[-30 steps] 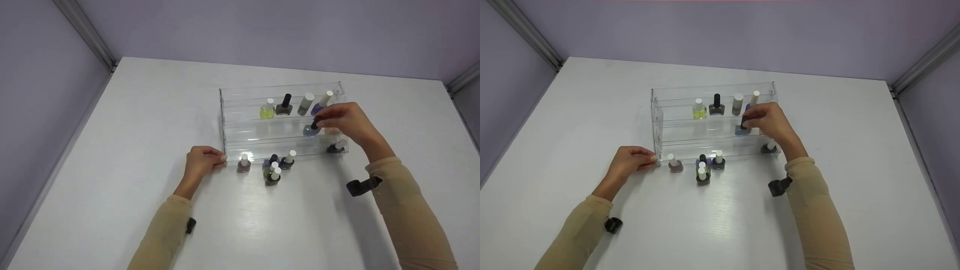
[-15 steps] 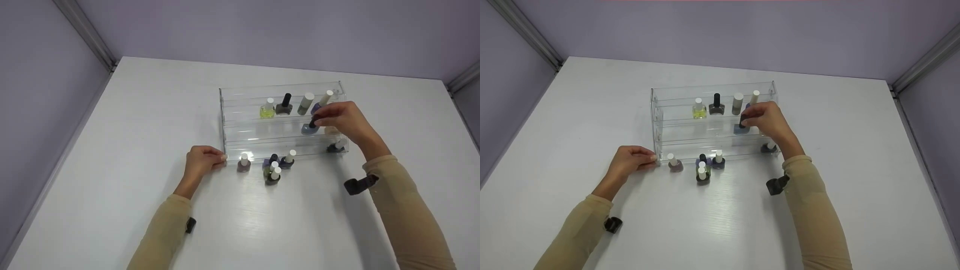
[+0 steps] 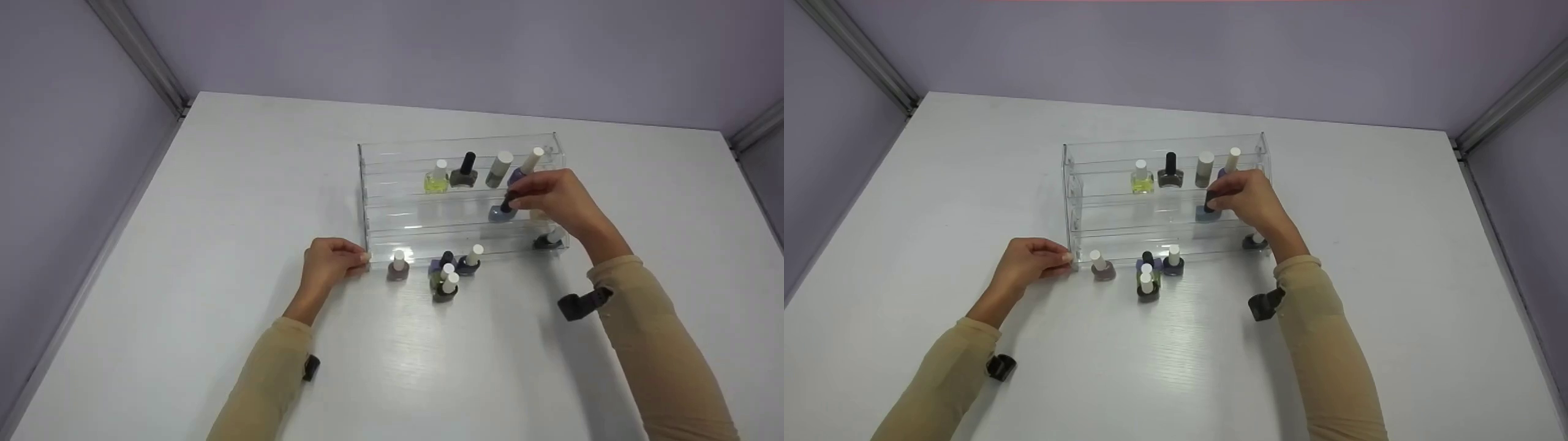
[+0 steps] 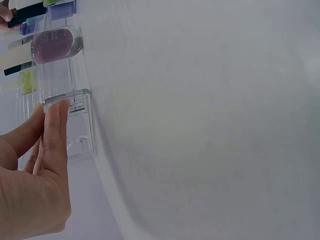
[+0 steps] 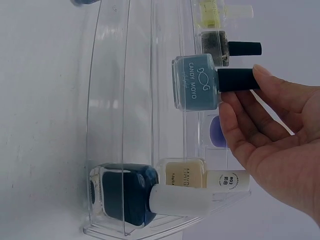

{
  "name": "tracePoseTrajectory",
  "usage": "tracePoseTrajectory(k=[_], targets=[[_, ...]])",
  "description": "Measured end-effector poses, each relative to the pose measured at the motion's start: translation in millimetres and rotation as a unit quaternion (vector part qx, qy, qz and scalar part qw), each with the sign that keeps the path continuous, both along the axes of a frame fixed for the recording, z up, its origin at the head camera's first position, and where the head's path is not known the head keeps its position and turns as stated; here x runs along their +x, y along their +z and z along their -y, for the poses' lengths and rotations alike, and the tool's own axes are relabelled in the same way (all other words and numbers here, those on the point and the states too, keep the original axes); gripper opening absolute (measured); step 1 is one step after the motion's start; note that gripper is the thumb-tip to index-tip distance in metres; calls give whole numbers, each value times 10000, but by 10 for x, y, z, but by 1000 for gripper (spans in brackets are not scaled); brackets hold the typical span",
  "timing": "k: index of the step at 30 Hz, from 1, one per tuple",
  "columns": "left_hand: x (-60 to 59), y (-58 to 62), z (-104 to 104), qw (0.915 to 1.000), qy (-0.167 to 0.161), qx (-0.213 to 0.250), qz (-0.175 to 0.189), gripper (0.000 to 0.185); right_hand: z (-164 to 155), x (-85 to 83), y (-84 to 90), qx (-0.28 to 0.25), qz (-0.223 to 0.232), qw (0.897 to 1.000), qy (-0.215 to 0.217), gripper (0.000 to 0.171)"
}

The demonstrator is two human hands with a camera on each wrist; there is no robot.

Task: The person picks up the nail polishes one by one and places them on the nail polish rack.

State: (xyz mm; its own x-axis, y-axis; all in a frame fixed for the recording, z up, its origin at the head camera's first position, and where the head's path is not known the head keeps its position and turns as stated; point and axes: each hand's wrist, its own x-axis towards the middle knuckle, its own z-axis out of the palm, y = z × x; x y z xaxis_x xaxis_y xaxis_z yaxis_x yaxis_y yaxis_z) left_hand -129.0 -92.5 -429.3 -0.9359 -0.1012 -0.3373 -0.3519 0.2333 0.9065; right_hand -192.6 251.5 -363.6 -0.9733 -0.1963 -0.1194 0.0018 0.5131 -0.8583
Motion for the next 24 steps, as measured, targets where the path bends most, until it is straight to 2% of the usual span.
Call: tracePoseTrajectory(k=[6,13,21,24], targets=[[3,1,0,10000,6,-17,24,8,14,12,-27,84,89,9999,-12,26],[9,13,-6,10000,16,15,62,8,15,30,-77,180,12,9996,199,31],[10,20,-6,9999,50,111,104,11,34,33,-106,143,55,9999,29,28],[12,23,-5,9999,59,114,92,11,24,31,-108,169,32,9998,98,27]])
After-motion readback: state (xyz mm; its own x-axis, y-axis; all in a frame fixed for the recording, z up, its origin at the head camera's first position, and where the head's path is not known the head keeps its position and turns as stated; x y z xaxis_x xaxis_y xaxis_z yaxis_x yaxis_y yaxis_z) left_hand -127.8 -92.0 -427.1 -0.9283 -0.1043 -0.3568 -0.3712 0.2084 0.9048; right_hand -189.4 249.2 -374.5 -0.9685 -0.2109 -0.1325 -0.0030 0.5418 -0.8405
